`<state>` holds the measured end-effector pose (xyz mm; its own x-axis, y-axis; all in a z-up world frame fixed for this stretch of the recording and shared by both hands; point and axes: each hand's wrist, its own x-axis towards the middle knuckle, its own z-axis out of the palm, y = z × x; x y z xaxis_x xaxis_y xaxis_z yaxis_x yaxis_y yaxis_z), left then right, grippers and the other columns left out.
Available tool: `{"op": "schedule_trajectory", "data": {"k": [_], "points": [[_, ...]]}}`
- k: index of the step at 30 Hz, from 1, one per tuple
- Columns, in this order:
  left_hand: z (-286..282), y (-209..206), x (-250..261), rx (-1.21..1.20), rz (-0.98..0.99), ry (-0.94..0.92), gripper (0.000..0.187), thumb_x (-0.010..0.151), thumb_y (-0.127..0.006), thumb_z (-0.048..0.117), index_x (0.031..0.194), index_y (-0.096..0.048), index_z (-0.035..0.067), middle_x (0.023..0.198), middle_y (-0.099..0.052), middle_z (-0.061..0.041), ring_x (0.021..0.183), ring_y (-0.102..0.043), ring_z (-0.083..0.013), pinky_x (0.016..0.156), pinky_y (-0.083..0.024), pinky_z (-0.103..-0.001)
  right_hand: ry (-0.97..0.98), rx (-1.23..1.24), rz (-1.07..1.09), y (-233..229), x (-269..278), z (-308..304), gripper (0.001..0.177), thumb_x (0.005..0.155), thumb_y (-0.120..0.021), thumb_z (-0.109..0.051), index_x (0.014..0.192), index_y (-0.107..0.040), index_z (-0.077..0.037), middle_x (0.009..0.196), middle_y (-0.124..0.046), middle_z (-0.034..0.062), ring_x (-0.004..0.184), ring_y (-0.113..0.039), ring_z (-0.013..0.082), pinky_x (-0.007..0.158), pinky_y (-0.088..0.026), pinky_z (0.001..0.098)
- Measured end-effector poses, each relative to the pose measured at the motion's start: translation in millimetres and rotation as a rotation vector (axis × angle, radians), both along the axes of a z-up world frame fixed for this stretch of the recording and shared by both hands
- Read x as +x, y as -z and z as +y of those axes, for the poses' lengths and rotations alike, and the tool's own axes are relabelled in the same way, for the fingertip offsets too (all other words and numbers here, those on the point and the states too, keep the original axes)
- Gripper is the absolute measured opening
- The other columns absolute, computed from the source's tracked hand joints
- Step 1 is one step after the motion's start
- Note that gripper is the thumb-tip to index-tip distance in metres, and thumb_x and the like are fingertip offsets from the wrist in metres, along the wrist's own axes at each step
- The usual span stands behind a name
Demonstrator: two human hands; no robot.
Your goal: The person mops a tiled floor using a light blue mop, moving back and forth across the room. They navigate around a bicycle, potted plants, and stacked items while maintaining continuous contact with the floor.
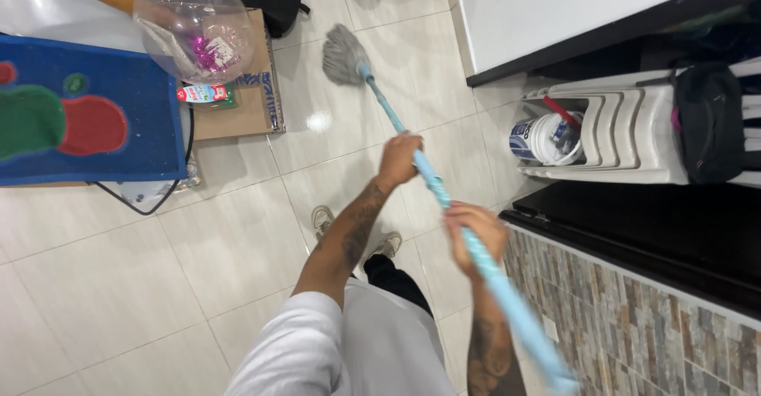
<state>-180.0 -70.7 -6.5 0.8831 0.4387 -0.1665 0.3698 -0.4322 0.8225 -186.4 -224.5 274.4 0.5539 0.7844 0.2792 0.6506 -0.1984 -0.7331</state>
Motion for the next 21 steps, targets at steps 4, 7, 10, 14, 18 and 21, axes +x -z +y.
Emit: {"op": "schedule_trajectory", "data": {"k": [4,7,10,14,18,21], "points": [[-35,-4,-9,-0.009,0.039,0.096,0.037,0.069,-0.085,0.023,0.098,-0.063,0.022,0.118,-0.072,0.002,0.143,-0.047,-0.0241,0.122,-0.029,-0.05,0.074,0.013,-0.058,-24,7,-21,0.04,0.099,-0.069,-0.015,0.059,-0.066,-0.01,0.071,-0.075,0.0065,0.077,-0.076,0.0317,0.077,-0.059,0.0374],[-52,-5,-31,-0.027,-0.104,0.054,0.023,0.066,-0.079,0.024,0.079,-0.062,0.019,0.082,-0.069,0.0,0.111,-0.065,-0.0258,0.104,-0.046,-0.048,0.064,0.054,-0.057,-48,0,-19,0.042,0.097,-0.066,-0.009,0.056,-0.062,-0.01,0.063,-0.071,0.0049,0.063,-0.071,0.0278,0.066,-0.056,0.0349],[-64,-21,-62,-0.035,-0.147,-0.002,0.022,0.065,-0.079,0.024,0.074,-0.061,0.017,0.071,-0.065,-0.003,0.095,-0.067,-0.0298,0.091,-0.051,-0.048,0.021,0.086,-0.062,-56,-3,-23,0.043,0.098,-0.063,-0.006,0.055,-0.062,-0.011,0.059,-0.068,0.006,0.055,-0.066,0.0269,0.06,-0.052,0.036],[-73,-54,-117,-0.042,-0.011,-0.007,0.014,0.069,-0.076,0.028,0.072,-0.068,0.017,0.069,-0.069,-0.009,0.085,-0.07,-0.0355,0.082,-0.055,-0.05,-0.001,0.142,0.027,-40,-13,-38,0.045,0.1,-0.057,-0.009,0.055,-0.061,-0.012,0.054,-0.065,0.0051,0.048,-0.061,0.0254,0.056,-0.049,0.0342],[-89,-58,-183,0.047,0.183,-0.007,0.017,0.074,-0.075,0.025,0.084,-0.076,0.011,0.078,-0.073,-0.014,0.091,-0.071,-0.0383,0.09,-0.055,-0.049,-0.091,0.191,0.234,3,-35,-65,0.034,0.097,-0.061,-0.007,0.063,-0.067,-0.006,0.058,-0.063,0.0097,0.055,-0.063,0.0262,0.059,-0.05,0.0335],[-115,-37,-233,0.114,0.251,-0.163,0.007,0.076,-0.073,0.021,0.079,-0.073,0.014,0.072,-0.07,-0.007,0.088,-0.069,-0.0316,0.088,-0.054,-0.042,-0.205,0.178,0.349,12,-66,-82,0.033,0.096,-0.064,-0.006,0.064,-0.066,-0.006,0.061,-0.066,0.0122,0.059,-0.065,0.0337,0.062,-0.052,0.039]]}}
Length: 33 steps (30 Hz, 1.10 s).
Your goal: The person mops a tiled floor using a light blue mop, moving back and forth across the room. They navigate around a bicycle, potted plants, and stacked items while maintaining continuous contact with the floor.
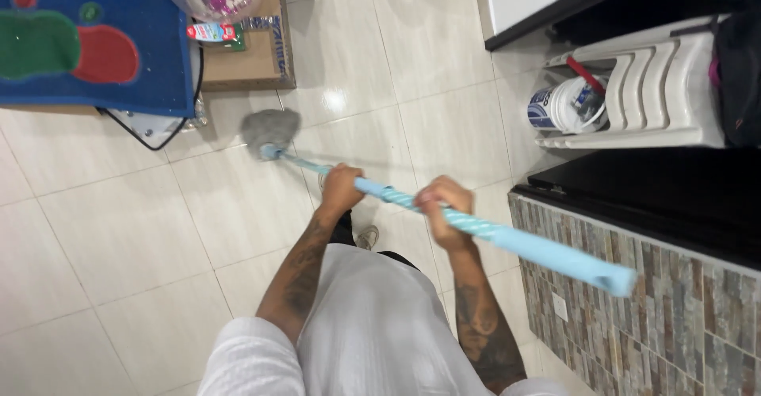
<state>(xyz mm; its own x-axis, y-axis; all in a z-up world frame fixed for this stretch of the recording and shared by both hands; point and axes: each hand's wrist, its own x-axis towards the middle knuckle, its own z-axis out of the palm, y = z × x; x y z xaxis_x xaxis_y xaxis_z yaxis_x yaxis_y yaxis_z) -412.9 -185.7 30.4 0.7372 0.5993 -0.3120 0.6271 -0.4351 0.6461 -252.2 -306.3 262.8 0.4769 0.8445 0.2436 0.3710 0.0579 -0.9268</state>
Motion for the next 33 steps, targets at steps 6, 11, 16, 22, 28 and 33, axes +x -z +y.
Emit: {"op": "schedule_trajectory", "data": {"k": [6,11,16,22,28,33], "points": [[-77,-8,16,0.16,-0.028,-0.134,0.008,0.078,-0.075,0.019,0.077,-0.07,0.013,0.073,-0.068,-0.009,0.088,-0.068,-0.0312,0.088,-0.052,-0.04,-0.106,-0.032,0.128,15,17,-100,0.032,0.094,-0.07,-0.005,0.063,-0.063,-0.003,0.069,-0.073,0.0157,0.075,-0.074,0.0384,0.072,-0.056,0.0437],[-143,46,100,0.137,-0.201,-0.04,0.008,0.077,-0.076,0.021,0.077,-0.072,0.014,0.076,-0.07,-0.009,0.098,-0.067,-0.0343,0.09,-0.051,-0.044,-0.002,-0.041,0.002,-27,34,-173,0.034,0.093,-0.073,-0.004,0.06,-0.062,-0.003,0.066,-0.071,0.0158,0.073,-0.074,0.0414,0.073,-0.057,0.0465],[-207,23,179,0.079,-0.33,0.088,0.012,0.079,-0.074,0.021,0.072,-0.07,0.012,0.072,-0.069,-0.009,0.095,-0.068,-0.0356,0.088,-0.053,-0.047,0.13,-0.076,-0.126,-48,42,-237,0.038,0.095,-0.072,-0.005,0.059,-0.062,-0.004,0.063,-0.07,0.0102,0.072,-0.074,0.0353,0.074,-0.057,0.0441],[-259,9,200,-0.126,-0.317,0.259,0.009,0.081,-0.067,0.016,0.087,-0.072,0.013,0.088,-0.073,-0.011,0.103,-0.069,-0.0383,0.09,-0.057,-0.051,0.198,-0.157,-0.303,-53,30,-284,0.037,0.094,-0.072,-0.001,0.058,-0.065,0.0,0.06,-0.069,0.0149,0.07,-0.074,0.0427,0.064,-0.057,0.0479],[-259,-11,162,-0.091,-0.19,0.437,0.025,0.075,-0.075,0.021,0.099,-0.073,0.023,0.1,-0.076,-0.001,0.12,-0.066,-0.0277,0.104,-0.052,-0.05,0.394,0.011,-0.311,-12,22,-306,0.056,0.108,-0.06,-0.018,0.054,-0.054,-0.002,0.052,-0.06,0.0138,0.061,-0.068,0.0373,0.055,-0.05,0.0385],[-190,-17,83,-0.147,-0.054,0.469,0.022,0.072,-0.058,0.021,0.089,-0.072,0.024,0.085,-0.071,0.004,0.105,-0.059,-0.0238,0.092,-0.044,-0.043,0.64,0.377,-0.183,31,-27,-237,0.04,0.109,-0.048,-0.004,0.07,-0.041,-0.005,0.058,-0.049,0.0181,0.053,-0.054,0.0298,0.057,-0.054,0.0434]]}}
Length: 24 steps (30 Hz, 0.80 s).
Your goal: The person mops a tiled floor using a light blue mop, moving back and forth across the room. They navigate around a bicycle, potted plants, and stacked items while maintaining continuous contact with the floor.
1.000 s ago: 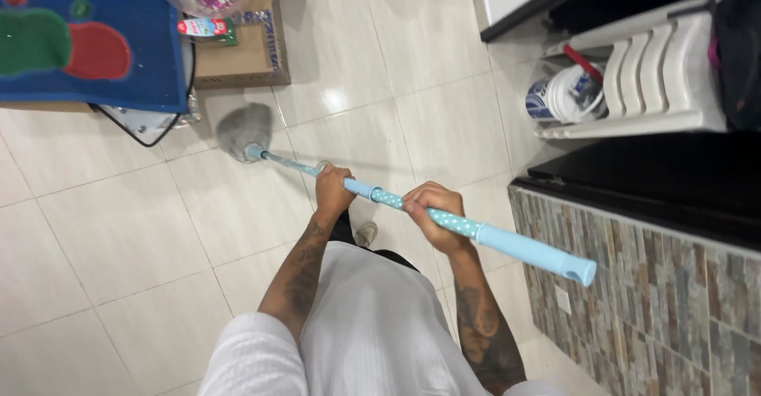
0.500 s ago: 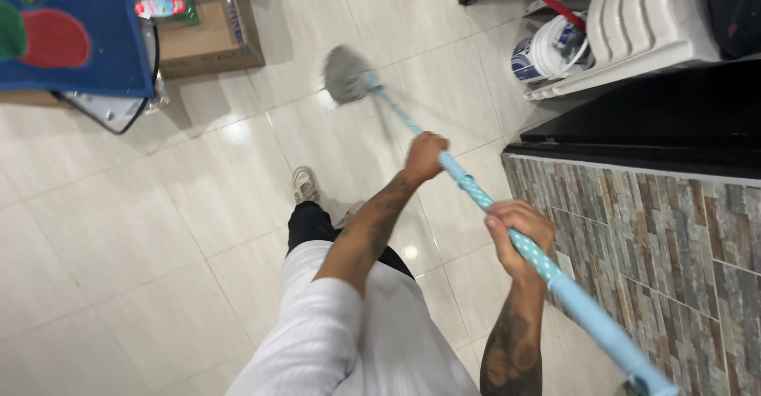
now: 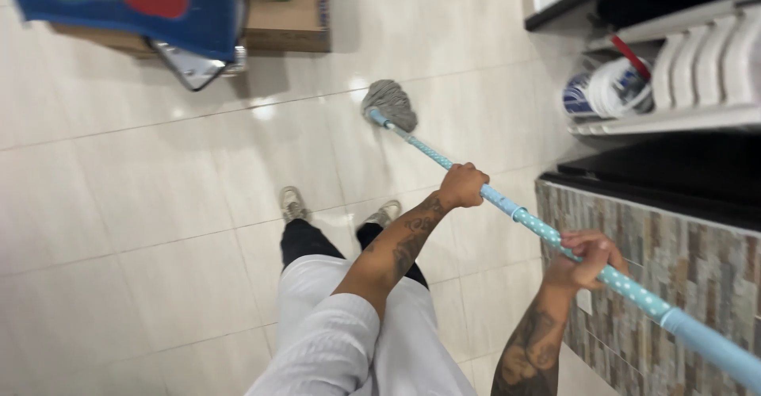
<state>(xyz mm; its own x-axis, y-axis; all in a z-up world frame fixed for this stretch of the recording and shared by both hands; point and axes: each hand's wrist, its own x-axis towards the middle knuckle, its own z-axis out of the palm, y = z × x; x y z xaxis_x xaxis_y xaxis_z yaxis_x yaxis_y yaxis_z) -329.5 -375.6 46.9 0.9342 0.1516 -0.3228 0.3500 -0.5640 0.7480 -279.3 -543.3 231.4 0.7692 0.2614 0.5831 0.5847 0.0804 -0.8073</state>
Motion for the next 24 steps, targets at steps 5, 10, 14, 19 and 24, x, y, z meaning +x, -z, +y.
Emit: {"op": "schedule_trajectory", "data": {"k": [5,10,14,19,24], "points": [[112,-17,-145,0.025,-0.05,-0.235,0.014,0.078,-0.072,0.017,0.091,-0.078,0.016,0.087,-0.076,-0.008,0.103,-0.069,-0.0302,0.098,-0.049,-0.047,-0.211,0.024,0.067,-1,-106,125,0.049,0.112,-0.044,-0.017,0.064,-0.039,-0.01,0.045,-0.045,0.0127,0.05,-0.057,0.0253,0.052,-0.037,0.0248],[203,32,-285,0.067,-0.04,-0.438,0.015,0.076,-0.077,0.015,0.091,-0.078,0.017,0.084,-0.074,-0.012,0.098,-0.071,-0.035,0.093,-0.051,-0.05,-0.377,0.067,0.087,33,-216,240,0.05,0.101,-0.047,-0.012,0.052,-0.048,-0.006,0.041,-0.048,0.0131,0.039,-0.05,0.0227,0.042,-0.036,0.0282],[258,82,-413,0.133,-0.005,-0.669,0.028,0.067,-0.086,0.009,0.093,-0.077,0.014,0.094,-0.076,-0.011,0.108,-0.068,-0.0357,0.102,-0.046,-0.051,-0.651,0.077,0.155,92,-307,299,0.047,0.103,-0.053,-0.029,0.063,-0.06,-0.003,0.049,-0.058,0.0166,0.045,-0.057,0.0279,0.045,-0.044,0.0303],[278,114,-578,0.283,0.143,-0.867,0.03,0.072,-0.084,0.009,0.099,-0.073,0.014,0.102,-0.074,-0.009,0.121,-0.062,-0.0356,0.103,-0.049,-0.048,-0.971,-0.118,0.305,100,-432,332,0.036,0.099,-0.069,-0.027,0.073,-0.077,-0.004,0.072,-0.074,0.0178,0.065,-0.07,0.0326,0.067,-0.058,0.0408],[268,148,-645,0.258,0.626,-0.79,0.04,0.071,-0.088,0.017,0.106,-0.069,0.022,0.145,-0.058,0.009,0.145,-0.043,-0.0292,0.111,-0.046,-0.056,-1.22,-0.522,0.251,52,-464,323,0.018,0.095,-0.075,-0.012,0.077,-0.072,-0.007,0.089,-0.08,0.0111,0.1,-0.077,0.0363,0.094,-0.053,0.0497]]}}
